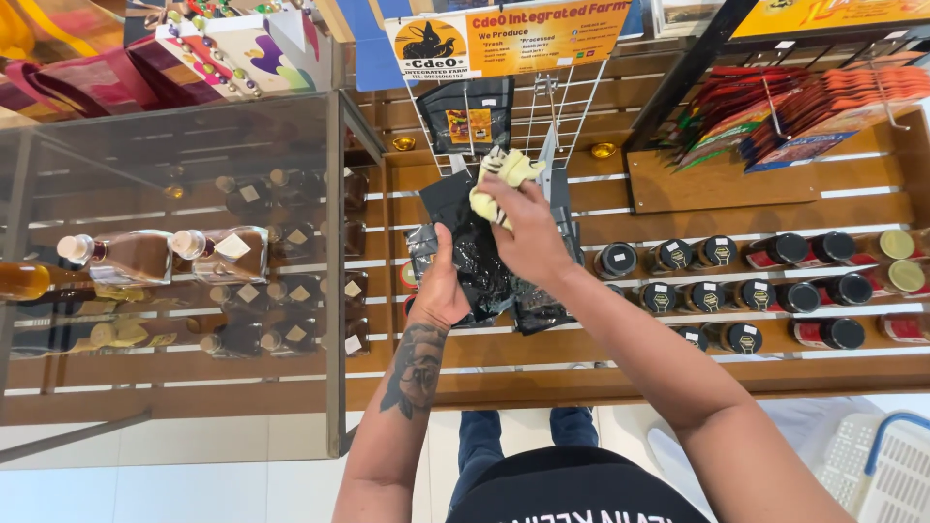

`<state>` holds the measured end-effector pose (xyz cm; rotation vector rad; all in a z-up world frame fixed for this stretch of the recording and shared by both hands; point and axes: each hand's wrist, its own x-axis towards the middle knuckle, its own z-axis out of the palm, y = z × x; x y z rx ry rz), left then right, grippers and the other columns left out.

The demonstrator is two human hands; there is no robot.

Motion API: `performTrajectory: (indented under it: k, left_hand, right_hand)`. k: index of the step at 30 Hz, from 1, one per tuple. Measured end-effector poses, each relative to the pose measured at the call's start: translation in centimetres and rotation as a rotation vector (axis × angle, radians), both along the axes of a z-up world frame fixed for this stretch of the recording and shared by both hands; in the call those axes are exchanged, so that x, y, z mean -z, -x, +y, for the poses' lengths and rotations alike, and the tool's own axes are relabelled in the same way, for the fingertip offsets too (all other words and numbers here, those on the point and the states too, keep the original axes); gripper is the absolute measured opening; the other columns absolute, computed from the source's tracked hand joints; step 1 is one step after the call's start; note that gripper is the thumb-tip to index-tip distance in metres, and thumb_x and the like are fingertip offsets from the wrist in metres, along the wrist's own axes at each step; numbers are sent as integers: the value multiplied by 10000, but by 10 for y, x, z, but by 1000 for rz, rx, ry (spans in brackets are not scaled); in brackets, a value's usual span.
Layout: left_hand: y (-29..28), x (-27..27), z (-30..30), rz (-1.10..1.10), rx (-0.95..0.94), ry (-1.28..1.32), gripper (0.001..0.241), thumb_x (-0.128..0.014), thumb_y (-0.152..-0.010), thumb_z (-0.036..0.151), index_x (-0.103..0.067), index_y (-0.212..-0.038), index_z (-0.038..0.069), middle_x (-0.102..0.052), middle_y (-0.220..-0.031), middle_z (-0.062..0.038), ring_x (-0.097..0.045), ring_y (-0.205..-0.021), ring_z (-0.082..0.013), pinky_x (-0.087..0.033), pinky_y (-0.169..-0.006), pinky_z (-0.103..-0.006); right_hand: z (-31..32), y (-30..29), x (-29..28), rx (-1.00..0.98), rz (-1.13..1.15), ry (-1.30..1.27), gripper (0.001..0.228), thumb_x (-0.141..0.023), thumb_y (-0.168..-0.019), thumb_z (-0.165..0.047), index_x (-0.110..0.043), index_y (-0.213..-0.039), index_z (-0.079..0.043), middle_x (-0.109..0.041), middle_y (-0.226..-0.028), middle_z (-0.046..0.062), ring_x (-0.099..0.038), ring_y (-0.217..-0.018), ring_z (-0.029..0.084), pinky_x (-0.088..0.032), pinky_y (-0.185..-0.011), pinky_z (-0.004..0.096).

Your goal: The person wipes several black packages with a cloth while they are on a display rack and then rearranges some of the packages.

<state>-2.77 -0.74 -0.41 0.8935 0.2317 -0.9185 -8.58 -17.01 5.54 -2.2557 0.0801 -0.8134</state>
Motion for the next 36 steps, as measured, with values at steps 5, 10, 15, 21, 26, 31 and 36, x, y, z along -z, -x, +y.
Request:
performTrajectory:
  k: [5, 10, 15, 21, 26, 31, 36]
  left_hand:
    - [-7, -9, -9, 38, -10, 87, 784, -520, -907, 740, -667, -1299, 77, -704, -1240, -165, -701, -1113, -314, -569, -999, -491]
    - [-4, -58, -13, 145, -57, 104, 874, -554, -826, 790, -653, -1311, 70, -680, -1289, -178, -678, -1146, -371, -556, -1018, -541]
    - [-18, -53, 1, 170, -188, 55, 816, -571, -844, 766, -699, -1254, 72, -713, -1222, -172, -706, -1092, -356, -573, -984, -520]
    - [-10, -29, -15, 110, -96, 61, 820, -520, -857, 784, -649, -1359, 149, -668, -1332, -125, -658, -1204, -317, -524, -1074, -498]
    - [20, -17, -18, 108, 2, 64, 810, -455, -886, 795, -554, -1454, 225, -579, -1448, -120, -558, -1322, -335, -438, -1143, -509]
    - [47, -42, -19, -54, 84, 19, 805, -460, -944, 704, -302, -1601, 268, -223, -1674, -109, -264, -1517, -334, -250, -1250, -492]
    - [37, 45, -11, -238, 198, -600, 628, -658, -991, 423, -395, -1559, 375, -329, -1623, -155, -310, -1488, -391, -287, -1191, -627]
  right_hand:
    - [30, 3, -4, -31, 34, 140, 567, -660, -845, -33, -630, -1365, -256, -649, -1382, -11, -565, -1230, 247, -457, -1014, 338]
    - [24, 6, 15, 79, -41, 273, 547, -684, -823, -137, -657, -1321, -362, -675, -1367, -124, -584, -1158, 134, -387, -965, 257]
    - [4, 41, 23, 86, 274, -133, 484, -648, -909, 8, -604, -1375, -117, -635, -1395, 153, -586, -1227, 371, -423, -1106, 502]
    - [66, 68, 15, -89, 341, -127, 508, -592, -1014, -162, -450, -1494, -78, -486, -1509, 251, -481, -1313, 483, -398, -1087, 546]
    - [61, 64, 12, -53, 568, -367, 631, -575, -1015, -429, -442, -1496, -43, -530, -1427, 279, -477, -1298, 530, -418, -1079, 609]
    - [45, 65, 47, 50, 745, -381, 533, -622, -977, -398, -528, -1481, -251, -634, -1346, 134, -615, -1243, 377, -518, -1060, 438]
    - [23, 64, 89, 185, 757, -627, 473, -653, -911, -214, -629, -1378, -287, -700, -1187, 216, -692, -1057, 399, -565, -890, 495]
